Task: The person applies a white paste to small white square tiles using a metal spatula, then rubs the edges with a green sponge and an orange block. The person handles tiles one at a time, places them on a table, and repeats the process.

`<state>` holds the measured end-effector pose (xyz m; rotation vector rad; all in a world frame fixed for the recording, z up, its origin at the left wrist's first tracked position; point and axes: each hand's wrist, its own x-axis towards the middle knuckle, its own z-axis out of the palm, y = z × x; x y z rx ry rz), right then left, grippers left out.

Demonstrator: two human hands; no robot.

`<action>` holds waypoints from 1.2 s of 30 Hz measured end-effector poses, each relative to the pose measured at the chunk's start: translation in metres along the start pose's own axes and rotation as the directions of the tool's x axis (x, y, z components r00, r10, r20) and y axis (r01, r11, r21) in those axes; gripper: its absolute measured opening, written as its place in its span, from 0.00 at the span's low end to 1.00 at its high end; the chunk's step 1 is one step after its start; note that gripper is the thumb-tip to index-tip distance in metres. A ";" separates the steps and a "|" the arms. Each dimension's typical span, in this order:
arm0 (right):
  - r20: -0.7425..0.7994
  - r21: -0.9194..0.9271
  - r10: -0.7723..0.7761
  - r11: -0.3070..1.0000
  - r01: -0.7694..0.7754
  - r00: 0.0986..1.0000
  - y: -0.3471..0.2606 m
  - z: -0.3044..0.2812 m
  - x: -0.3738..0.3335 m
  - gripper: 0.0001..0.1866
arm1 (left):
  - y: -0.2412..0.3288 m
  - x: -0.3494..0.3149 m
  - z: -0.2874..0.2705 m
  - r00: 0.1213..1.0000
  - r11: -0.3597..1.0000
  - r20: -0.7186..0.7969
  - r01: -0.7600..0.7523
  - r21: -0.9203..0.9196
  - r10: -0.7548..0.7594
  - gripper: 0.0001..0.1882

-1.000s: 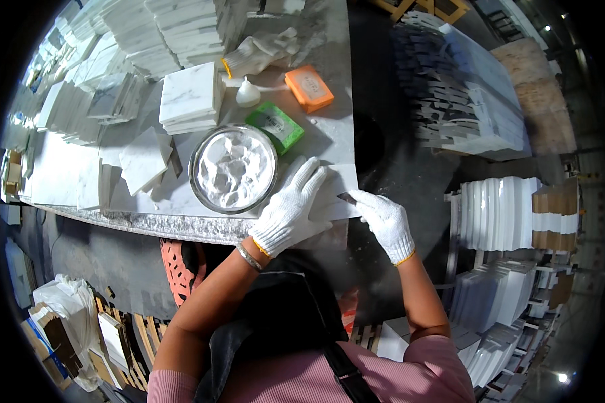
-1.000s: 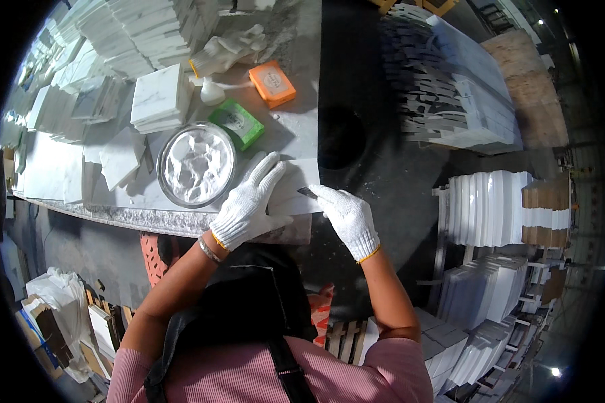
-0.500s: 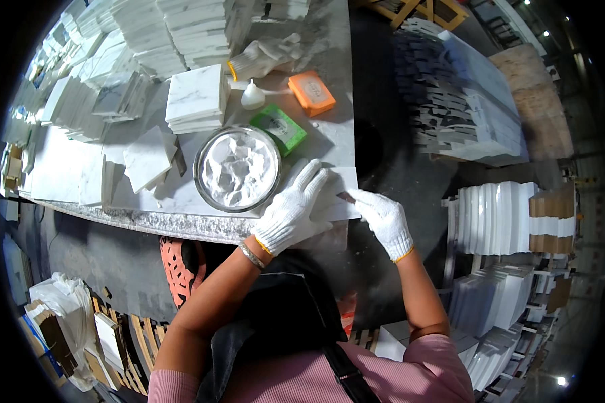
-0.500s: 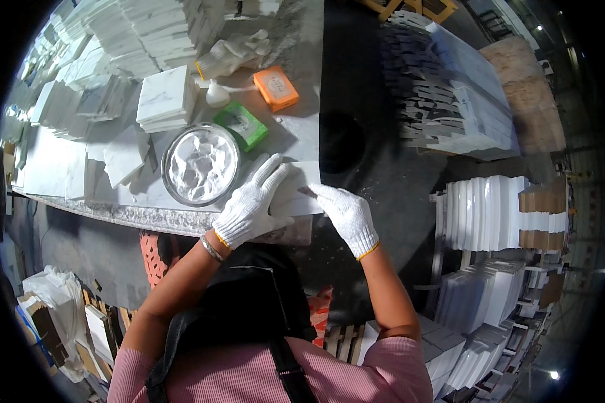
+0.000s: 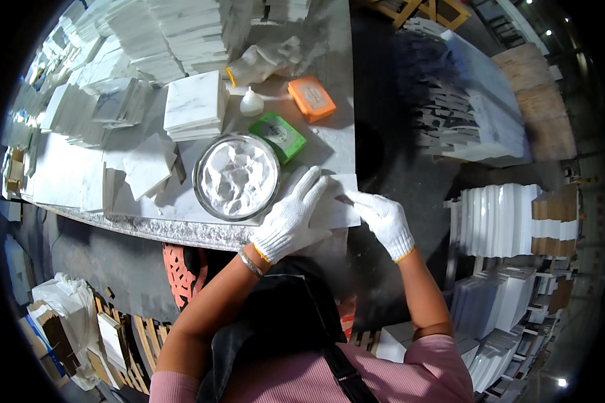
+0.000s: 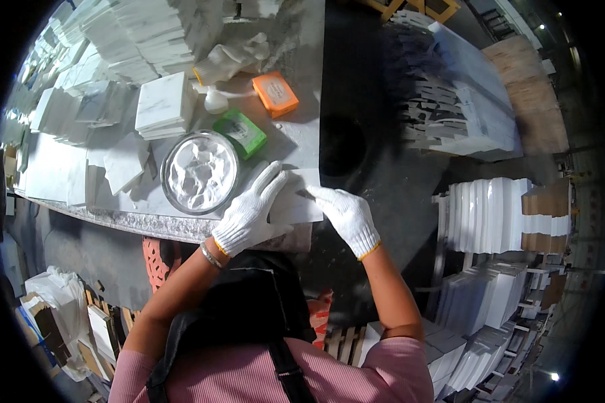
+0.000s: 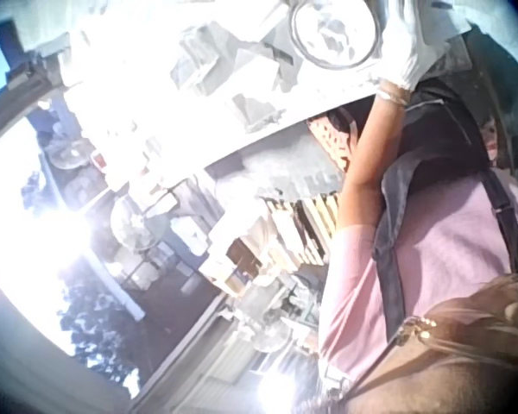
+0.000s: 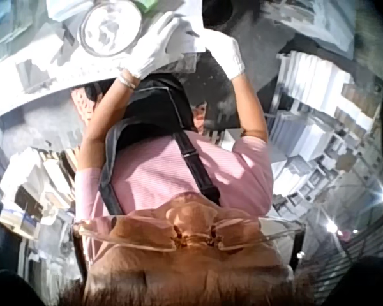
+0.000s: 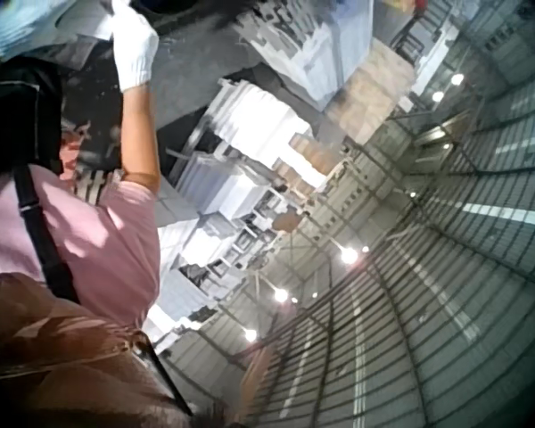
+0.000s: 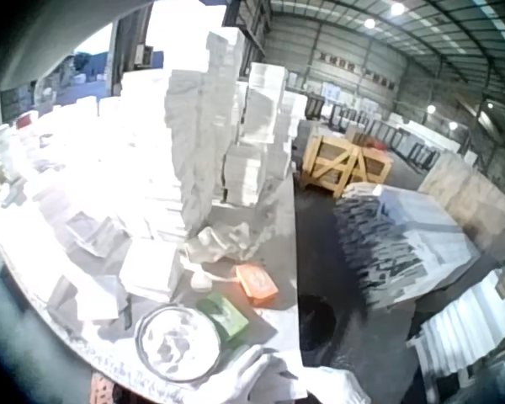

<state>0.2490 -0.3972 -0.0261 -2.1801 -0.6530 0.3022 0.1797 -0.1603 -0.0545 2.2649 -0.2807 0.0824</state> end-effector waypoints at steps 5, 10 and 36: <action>0.183 -0.155 -0.099 0.980 0.128 0.978 0.003 -0.014 0.005 0.15 | -0.003 -0.001 0.000 0.999 0.998 0.029 0.042 -0.038 -0.041 0.50; 0.141 -0.144 -0.234 0.957 0.253 0.962 0.024 -0.023 0.048 0.16 | 0.003 0.003 -0.005 0.981 0.989 0.143 0.139 -0.046 -0.132 0.51; 0.171 0.485 0.478 0.720 -0.496 0.861 -0.016 -0.019 -0.053 0.25 | -0.009 -0.007 0.002 0.998 0.979 0.057 0.034 -0.203 -0.023 0.50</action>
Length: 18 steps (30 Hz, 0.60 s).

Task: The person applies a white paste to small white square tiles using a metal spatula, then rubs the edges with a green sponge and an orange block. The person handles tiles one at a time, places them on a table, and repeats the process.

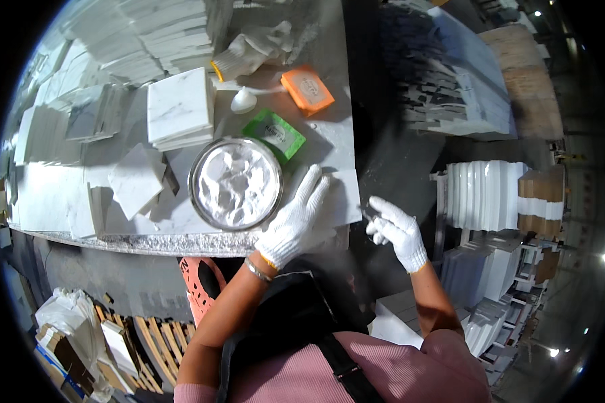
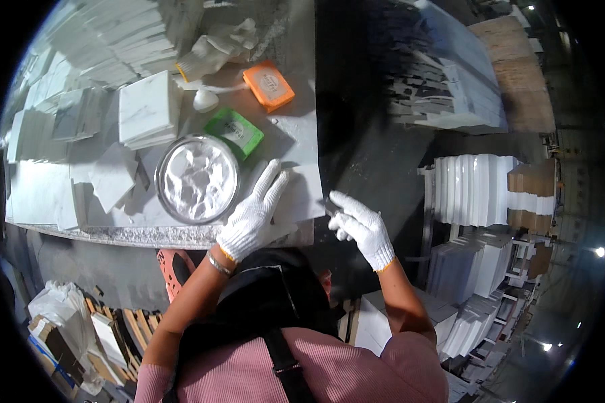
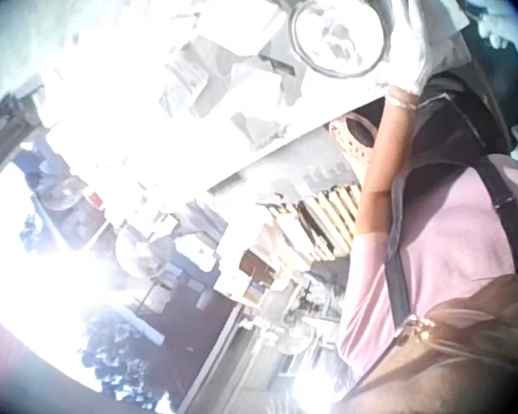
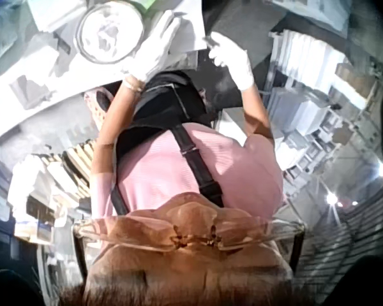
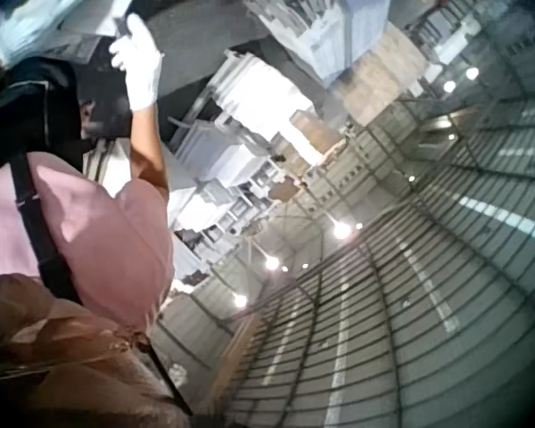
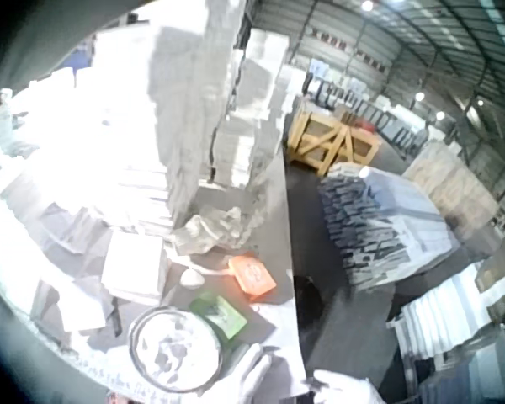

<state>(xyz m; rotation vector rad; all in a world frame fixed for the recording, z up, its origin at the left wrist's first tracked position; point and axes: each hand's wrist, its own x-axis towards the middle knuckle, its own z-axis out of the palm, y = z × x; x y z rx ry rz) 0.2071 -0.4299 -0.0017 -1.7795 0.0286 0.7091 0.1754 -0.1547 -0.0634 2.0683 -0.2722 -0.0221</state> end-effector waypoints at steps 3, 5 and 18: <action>-0.106 -0.037 -0.048 0.998 0.045 0.993 -0.020 0.026 -0.018 0.31 | -0.001 -0.002 -0.005 0.999 0.995 -0.020 -0.044 0.086 0.045 0.49; -0.113 -0.012 -0.100 0.995 0.099 0.989 -0.018 0.035 -0.035 0.36 | 0.000 -0.006 -0.003 0.985 0.971 -0.112 -0.104 0.217 0.130 0.47; -0.078 0.192 -0.251 0.946 0.262 0.965 -0.004 0.077 -0.059 0.39 | 0.079 -0.076 0.017 0.994 0.709 0.081 0.109 -0.697 -0.073 0.28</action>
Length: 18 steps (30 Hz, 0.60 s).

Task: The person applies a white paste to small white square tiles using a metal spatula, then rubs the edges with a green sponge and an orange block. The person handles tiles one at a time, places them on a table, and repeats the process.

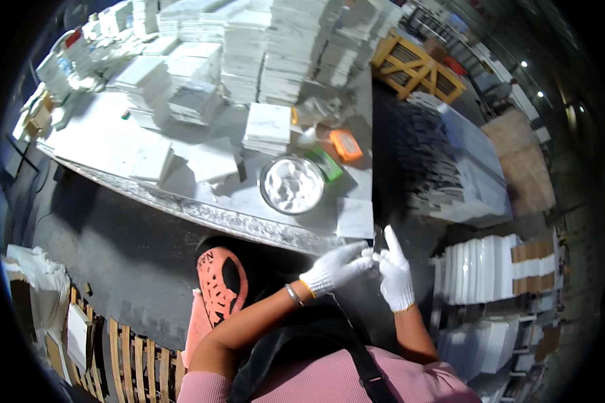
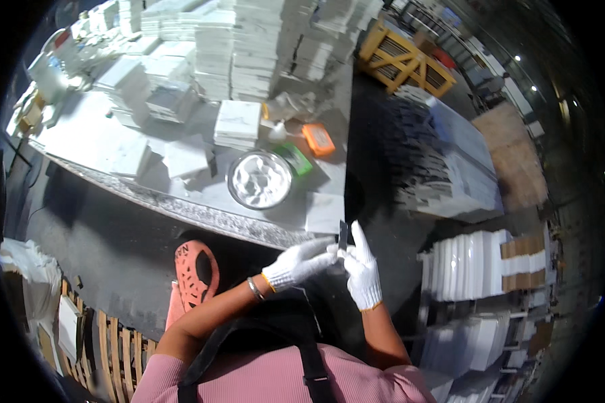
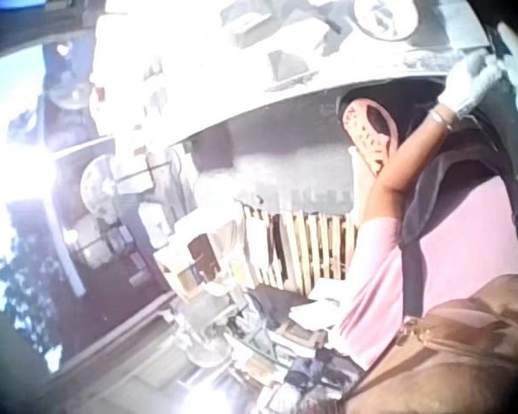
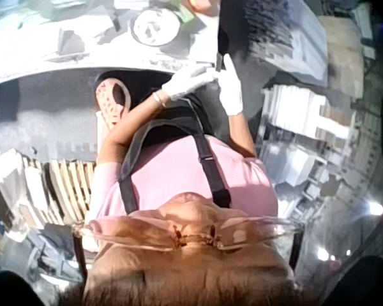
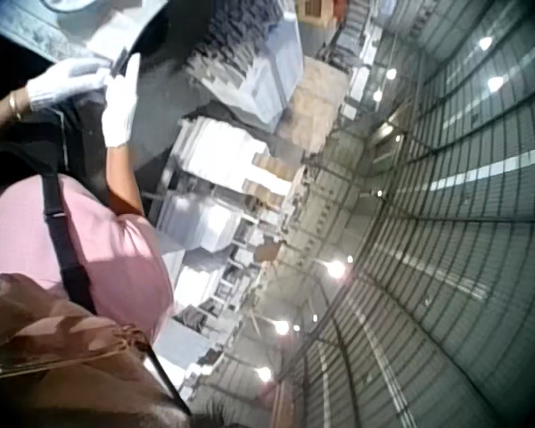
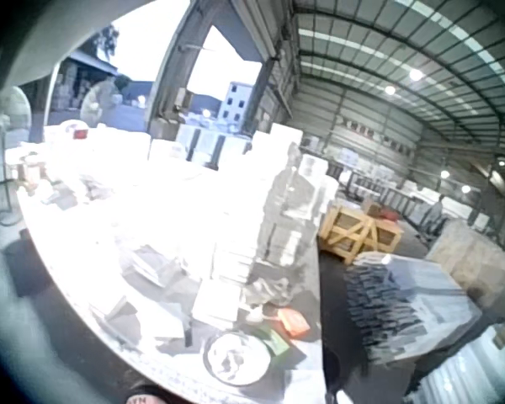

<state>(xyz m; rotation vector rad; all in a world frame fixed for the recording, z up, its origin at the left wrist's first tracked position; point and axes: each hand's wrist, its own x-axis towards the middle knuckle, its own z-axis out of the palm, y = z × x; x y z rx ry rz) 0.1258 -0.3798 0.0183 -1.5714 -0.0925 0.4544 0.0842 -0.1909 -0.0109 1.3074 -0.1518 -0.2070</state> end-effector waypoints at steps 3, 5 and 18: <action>0.041 -0.015 0.029 0.999 -0.029 0.999 0.020 0.003 -0.002 0.44 | -0.014 0.005 -0.003 0.988 0.988 0.020 0.154 0.019 -0.154 0.26; 0.057 -0.143 0.025 0.990 -0.016 0.998 0.022 -0.002 0.000 0.43 | -0.015 0.005 -0.003 0.981 0.981 -0.028 0.193 -0.021 -0.193 0.22; 0.204 -0.561 -0.030 0.815 0.143 0.978 -0.055 0.024 0.044 0.20 | 0.003 -0.047 -0.033 0.913 0.788 -0.267 0.087 -0.609 -0.307 0.14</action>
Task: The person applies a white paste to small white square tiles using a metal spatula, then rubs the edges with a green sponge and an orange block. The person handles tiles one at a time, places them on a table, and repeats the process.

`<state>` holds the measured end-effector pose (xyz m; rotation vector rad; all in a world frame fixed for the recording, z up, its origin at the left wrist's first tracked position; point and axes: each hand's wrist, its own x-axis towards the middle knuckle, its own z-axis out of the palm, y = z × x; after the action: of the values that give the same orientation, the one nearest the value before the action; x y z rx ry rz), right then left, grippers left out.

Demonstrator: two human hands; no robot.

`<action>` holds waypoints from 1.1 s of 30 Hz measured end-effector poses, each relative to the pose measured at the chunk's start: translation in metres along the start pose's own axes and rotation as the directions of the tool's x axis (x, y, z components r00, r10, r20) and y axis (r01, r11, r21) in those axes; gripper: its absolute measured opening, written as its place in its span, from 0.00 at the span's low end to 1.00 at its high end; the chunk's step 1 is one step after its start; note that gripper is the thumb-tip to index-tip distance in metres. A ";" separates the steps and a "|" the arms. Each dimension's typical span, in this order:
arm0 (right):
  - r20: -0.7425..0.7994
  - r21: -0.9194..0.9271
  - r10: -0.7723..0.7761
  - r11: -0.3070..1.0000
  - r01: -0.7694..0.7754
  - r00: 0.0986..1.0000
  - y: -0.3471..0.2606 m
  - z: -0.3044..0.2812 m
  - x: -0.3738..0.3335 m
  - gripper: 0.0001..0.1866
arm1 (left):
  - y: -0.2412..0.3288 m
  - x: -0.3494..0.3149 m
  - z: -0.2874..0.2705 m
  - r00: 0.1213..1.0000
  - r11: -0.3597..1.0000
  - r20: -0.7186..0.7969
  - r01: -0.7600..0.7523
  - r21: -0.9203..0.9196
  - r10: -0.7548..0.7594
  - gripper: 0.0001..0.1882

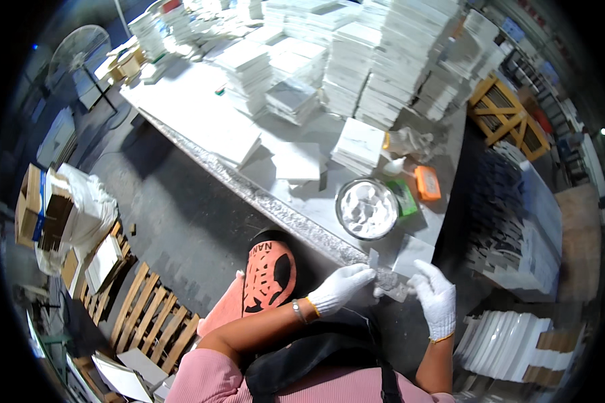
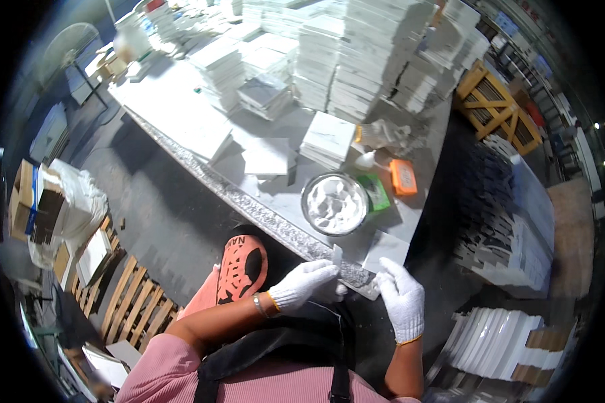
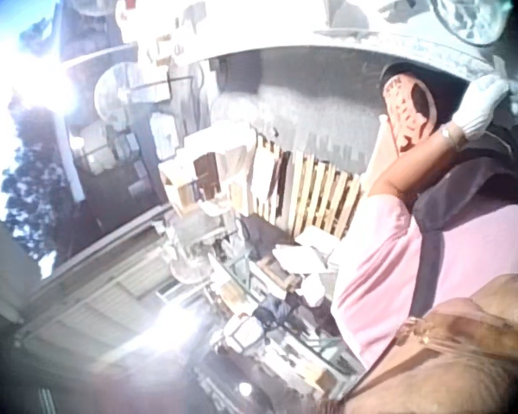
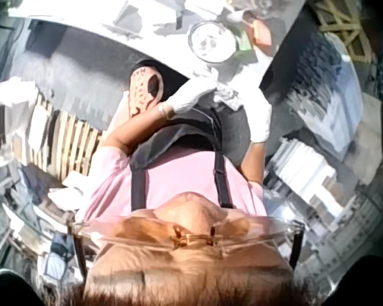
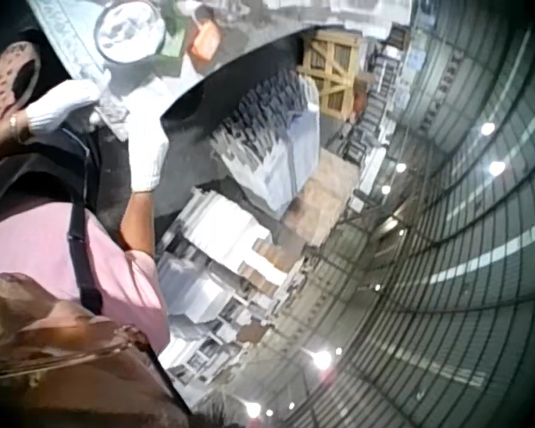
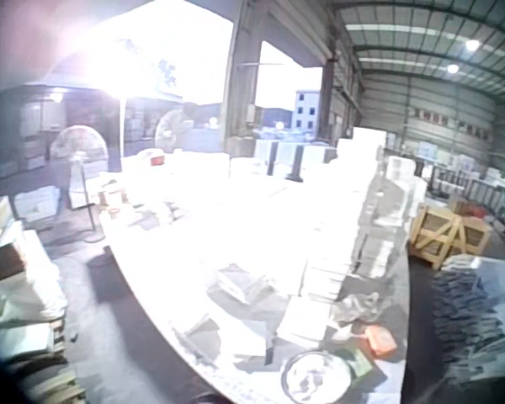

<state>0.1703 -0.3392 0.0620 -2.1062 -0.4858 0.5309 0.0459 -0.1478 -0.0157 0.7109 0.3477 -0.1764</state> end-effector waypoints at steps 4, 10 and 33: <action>0.127 -0.097 -0.423 0.895 0.436 0.897 -0.065 0.053 0.033 0.17 | 0.020 -0.046 -0.035 0.970 0.980 -0.203 -0.097 0.172 0.132 0.16; 0.403 -0.359 -0.443 0.728 0.584 0.801 -0.085 0.183 0.078 0.34 | 0.043 -0.103 -0.081 0.816 0.933 -0.459 -0.268 0.239 0.352 0.14; 0.336 -0.704 -0.468 0.451 0.548 0.817 -0.032 0.257 0.103 0.51 | 0.064 -0.095 -0.139 0.780 0.904 -0.458 -0.365 0.222 0.427 0.16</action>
<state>0.1131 -0.0969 -0.0636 -2.5457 -1.6072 0.0153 -0.0595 -0.0044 -0.0396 0.9350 0.6755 0.4071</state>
